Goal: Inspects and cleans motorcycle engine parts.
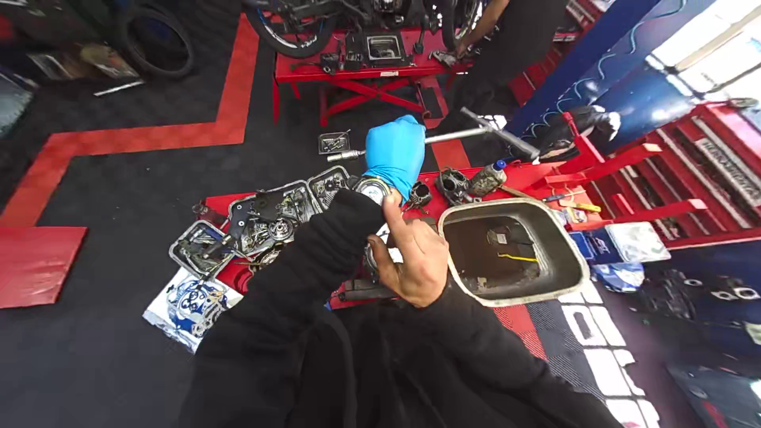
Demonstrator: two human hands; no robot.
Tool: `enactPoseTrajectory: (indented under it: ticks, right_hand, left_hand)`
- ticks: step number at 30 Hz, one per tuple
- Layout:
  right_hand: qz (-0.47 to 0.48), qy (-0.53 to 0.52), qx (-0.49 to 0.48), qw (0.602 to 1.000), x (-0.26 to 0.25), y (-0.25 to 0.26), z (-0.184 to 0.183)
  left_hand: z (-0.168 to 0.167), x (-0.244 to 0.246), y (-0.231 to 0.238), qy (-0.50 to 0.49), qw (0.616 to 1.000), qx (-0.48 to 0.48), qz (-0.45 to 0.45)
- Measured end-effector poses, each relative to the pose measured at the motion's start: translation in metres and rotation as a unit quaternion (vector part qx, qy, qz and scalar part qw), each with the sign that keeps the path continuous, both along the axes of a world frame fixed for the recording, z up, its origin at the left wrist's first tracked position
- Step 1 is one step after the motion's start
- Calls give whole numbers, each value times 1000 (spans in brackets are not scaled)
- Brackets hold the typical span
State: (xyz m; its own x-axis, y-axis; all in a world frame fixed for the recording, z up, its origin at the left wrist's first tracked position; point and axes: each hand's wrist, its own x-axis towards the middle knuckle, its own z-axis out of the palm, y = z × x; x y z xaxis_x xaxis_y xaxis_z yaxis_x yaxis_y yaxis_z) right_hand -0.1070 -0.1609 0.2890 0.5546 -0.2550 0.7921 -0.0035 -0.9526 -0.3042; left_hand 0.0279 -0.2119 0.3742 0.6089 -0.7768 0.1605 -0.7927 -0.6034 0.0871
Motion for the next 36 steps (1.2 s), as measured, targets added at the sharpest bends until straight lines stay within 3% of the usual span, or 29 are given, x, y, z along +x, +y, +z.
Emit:
enactPoseTrajectory:
  ticks: [4, 9, 13, 17, 19, 21, 24, 28, 32, 36]
  right_hand:
    - [37, -55, -18, 998, -18, -25, -31]
    - [92, -106, 71, 988, -34, -60, -56]
    - [141, -40, 162, 976, -60, -83, -72]
    - [98, 1, 272, 957, -106, -122, -109]
    - [30, 8, 392, 920, -126, -156, -119]
    - [-23, 6, 451, 892, -134, -192, -109]
    - [32, 7, 425, 904, -122, -234, -67]
    - [116, -8, 368, 923, -86, -245, -25]
    - [145, 88, 232, 958, -65, -236, -13]
    - [215, 88, 182, 955, -62, -223, -17]
  left_hand:
    - [-24, -18, -31, 7, 997, 76, 4]
    - [-45, -37, -58, 13, 996, 90, 16]
    - [-75, -43, -64, 151, 983, 104, 30]
    - [-127, -52, -42, 298, 954, -19, 19]
    - [-139, -65, -32, 355, 930, -94, 18]
    - [-148, -76, -27, 411, 897, -163, 1]
    - [-169, -87, -28, 444, 847, -283, -72]
    - [-191, -93, -24, 476, 800, -342, -125]
    - [-202, -95, -9, 432, 817, -369, -95]
    - [-206, -100, 7, 370, 840, -396, -44]
